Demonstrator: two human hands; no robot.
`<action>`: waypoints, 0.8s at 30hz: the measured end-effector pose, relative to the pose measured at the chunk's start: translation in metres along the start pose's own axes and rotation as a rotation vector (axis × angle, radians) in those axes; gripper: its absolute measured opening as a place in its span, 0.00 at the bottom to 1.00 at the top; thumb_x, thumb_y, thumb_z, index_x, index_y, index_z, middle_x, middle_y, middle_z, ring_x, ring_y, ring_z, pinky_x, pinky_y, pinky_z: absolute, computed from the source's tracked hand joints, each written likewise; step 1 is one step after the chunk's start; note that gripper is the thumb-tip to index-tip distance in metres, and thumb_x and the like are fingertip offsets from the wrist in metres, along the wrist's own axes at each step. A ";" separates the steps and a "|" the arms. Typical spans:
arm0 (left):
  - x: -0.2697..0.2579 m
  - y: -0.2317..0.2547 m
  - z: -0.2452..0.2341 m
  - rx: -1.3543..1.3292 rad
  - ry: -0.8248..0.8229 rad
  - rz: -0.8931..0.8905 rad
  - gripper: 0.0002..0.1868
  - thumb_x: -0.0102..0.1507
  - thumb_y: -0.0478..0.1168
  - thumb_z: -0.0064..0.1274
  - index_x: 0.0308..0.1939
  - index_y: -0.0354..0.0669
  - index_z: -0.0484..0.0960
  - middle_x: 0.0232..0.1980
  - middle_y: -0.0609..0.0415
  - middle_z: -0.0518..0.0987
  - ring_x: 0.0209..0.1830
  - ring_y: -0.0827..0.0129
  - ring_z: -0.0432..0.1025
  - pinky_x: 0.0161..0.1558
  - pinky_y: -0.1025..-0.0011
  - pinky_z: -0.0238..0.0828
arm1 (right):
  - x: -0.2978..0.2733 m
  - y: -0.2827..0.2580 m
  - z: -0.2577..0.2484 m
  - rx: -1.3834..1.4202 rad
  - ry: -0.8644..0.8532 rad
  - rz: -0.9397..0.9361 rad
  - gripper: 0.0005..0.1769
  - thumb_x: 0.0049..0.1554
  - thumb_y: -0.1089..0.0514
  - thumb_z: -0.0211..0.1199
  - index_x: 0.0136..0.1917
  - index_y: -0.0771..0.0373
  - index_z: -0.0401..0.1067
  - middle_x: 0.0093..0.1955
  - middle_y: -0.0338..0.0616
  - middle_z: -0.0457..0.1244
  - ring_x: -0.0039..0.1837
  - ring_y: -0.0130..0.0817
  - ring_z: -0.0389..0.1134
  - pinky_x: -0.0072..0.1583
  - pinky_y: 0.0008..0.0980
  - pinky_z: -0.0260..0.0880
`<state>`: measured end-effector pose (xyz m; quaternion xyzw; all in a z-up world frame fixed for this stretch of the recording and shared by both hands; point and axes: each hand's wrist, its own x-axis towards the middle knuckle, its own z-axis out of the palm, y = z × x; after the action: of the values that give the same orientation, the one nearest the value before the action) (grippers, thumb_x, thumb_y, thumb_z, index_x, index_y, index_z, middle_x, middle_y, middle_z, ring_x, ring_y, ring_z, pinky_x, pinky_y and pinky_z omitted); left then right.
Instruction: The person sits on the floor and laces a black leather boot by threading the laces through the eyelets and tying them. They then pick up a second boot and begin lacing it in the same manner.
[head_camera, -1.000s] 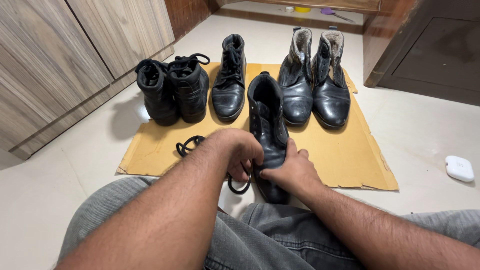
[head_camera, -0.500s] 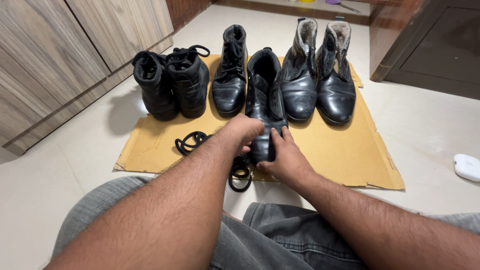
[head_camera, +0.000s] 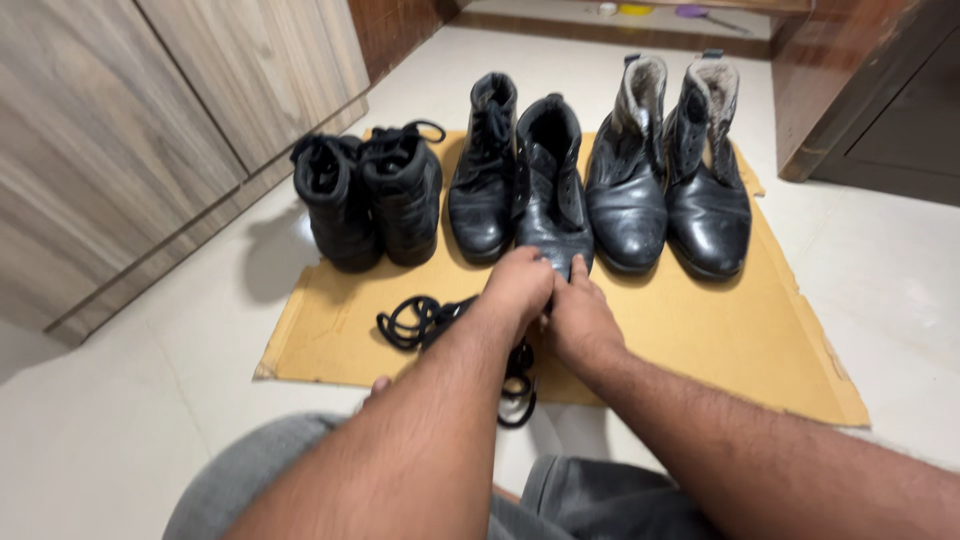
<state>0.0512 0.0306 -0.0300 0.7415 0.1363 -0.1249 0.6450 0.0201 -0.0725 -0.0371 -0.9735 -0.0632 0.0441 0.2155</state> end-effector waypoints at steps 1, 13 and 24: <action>0.000 0.002 0.002 0.011 0.018 0.023 0.27 0.66 0.42 0.40 0.70 0.45 0.70 0.61 0.46 0.79 0.54 0.54 0.77 0.51 0.58 0.75 | 0.001 -0.001 -0.002 0.016 -0.015 0.012 0.38 0.56 0.57 0.65 0.77 0.44 0.57 0.85 0.58 0.35 0.78 0.56 0.51 0.76 0.43 0.55; 0.006 0.008 0.001 -0.116 0.073 0.031 0.25 0.66 0.46 0.44 0.66 0.47 0.74 0.62 0.49 0.79 0.62 0.60 0.73 0.61 0.63 0.68 | 0.041 -0.002 0.004 -0.042 0.095 -0.062 0.38 0.55 0.60 0.60 0.77 0.47 0.56 0.83 0.50 0.42 0.82 0.51 0.42 0.76 0.42 0.51; 0.016 0.013 0.002 -0.320 0.160 -0.032 0.37 0.57 0.33 0.43 0.74 0.40 0.62 0.72 0.40 0.68 0.72 0.53 0.64 0.70 0.60 0.60 | 0.117 0.002 0.018 -0.077 0.175 -0.082 0.36 0.57 0.56 0.60 0.77 0.48 0.59 0.82 0.53 0.44 0.82 0.52 0.43 0.76 0.43 0.50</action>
<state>0.0711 0.0273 -0.0242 0.6349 0.2171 -0.0522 0.7396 0.1338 -0.0502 -0.0611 -0.9778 -0.0857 -0.0524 0.1840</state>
